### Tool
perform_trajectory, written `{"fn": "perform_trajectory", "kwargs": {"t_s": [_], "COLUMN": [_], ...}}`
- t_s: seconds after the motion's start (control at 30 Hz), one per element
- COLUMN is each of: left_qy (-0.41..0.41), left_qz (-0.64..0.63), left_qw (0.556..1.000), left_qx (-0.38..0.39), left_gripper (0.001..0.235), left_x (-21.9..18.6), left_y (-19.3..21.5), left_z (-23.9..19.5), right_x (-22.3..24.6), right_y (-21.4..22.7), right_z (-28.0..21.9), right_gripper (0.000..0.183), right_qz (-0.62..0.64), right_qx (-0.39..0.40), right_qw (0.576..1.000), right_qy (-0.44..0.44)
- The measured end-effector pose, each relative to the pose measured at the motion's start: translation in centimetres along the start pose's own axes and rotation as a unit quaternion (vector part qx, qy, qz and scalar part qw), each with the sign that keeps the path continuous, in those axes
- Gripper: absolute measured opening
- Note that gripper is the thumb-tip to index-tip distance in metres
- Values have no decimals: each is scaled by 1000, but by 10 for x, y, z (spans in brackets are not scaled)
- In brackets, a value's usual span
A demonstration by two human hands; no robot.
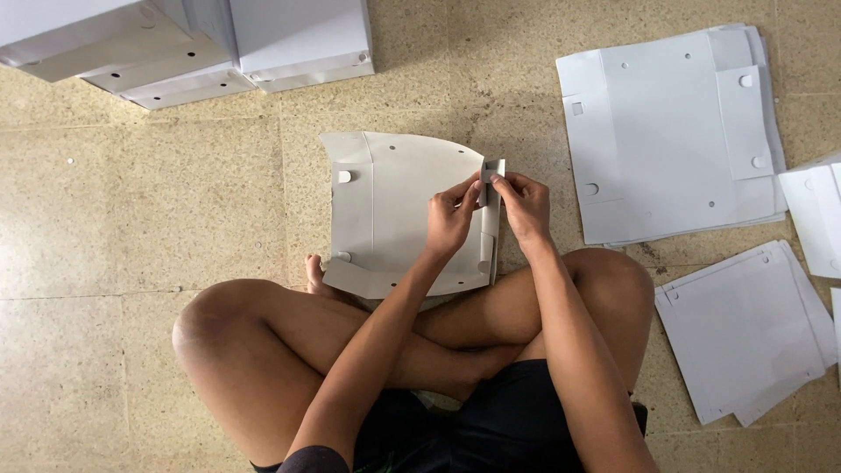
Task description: The person sits on the floor and assembles white cardboard boxes by hand. They fold the side flaps of the flat-packed box, tuck the tabs into slots to form the base, and then attach the lid to complete the assembly. The process is repeated for multiple boxes.
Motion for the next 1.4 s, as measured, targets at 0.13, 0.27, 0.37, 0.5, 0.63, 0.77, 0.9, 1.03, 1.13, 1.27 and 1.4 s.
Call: {"fn": "perform_trajectory", "kwargs": {"t_s": [0.13, 0.27, 0.37, 0.5, 0.63, 0.77, 0.9, 1.03, 1.13, 1.27, 1.4], "left_qy": [8, 14, 19, 10, 6, 15, 19, -10, -16, -3, -104], "left_qz": [-22, -22, -19, 17, 14, -31, -5, 90, 119, 204, 449], "left_qw": [1000, 1000, 1000, 1000, 1000, 999, 1000, 996, 990, 961, 861], "left_qx": [2, -6, -12, -16, -2, 3, 9, 17, 76, 186, 215], "left_gripper": [32, 31, 30, 29, 28, 32, 30, 34, 38, 58, 67], "left_x": [10, 11, 12, 2, 13, 10, 7, 42, 74, 72, -32], "left_y": [-3, -1, 0, -4, -5, -6, -11, -5, -9, -3, 19], "left_z": [3, 5, 5, 3, 7, 13, 7, 16, 29, 29, -30], "right_x": [11, 15, 17, 28, 35, 67, 51, 19, 20, 33, 15], "right_y": [1, 2, 3, 2, 2, 6, 11, 1, -10, -3, -4], "right_z": [-3, -5, -5, -9, -12, -27, -28, -17, -19, -20, -9], "right_gripper": [13, 10, 9, 9, 7, 19, 13, 14, 23, 54, 67], "right_qz": [-20, -38, -26, 9, 7, -13, -50, -76, -97, -190, -186], "right_qx": [3, 12, 7, 0, -1, -43, -81, -29, 18, -5, 39], "right_qw": [999, 997, 998, 998, 997, 985, 981, 982, 986, 971, 977], "right_qy": [26, 60, 59, 57, 77, 165, 171, 170, 136, 145, 92]}}
Point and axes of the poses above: each hand's wrist, its own z-axis towards the middle knuckle, its own y-axis out of the back of the hand, x = y × z, the point moved 8 cm from there along z, towards the middle knuckle, and after that the axes turned 13 degrees about -x, right-handed, at the moved point
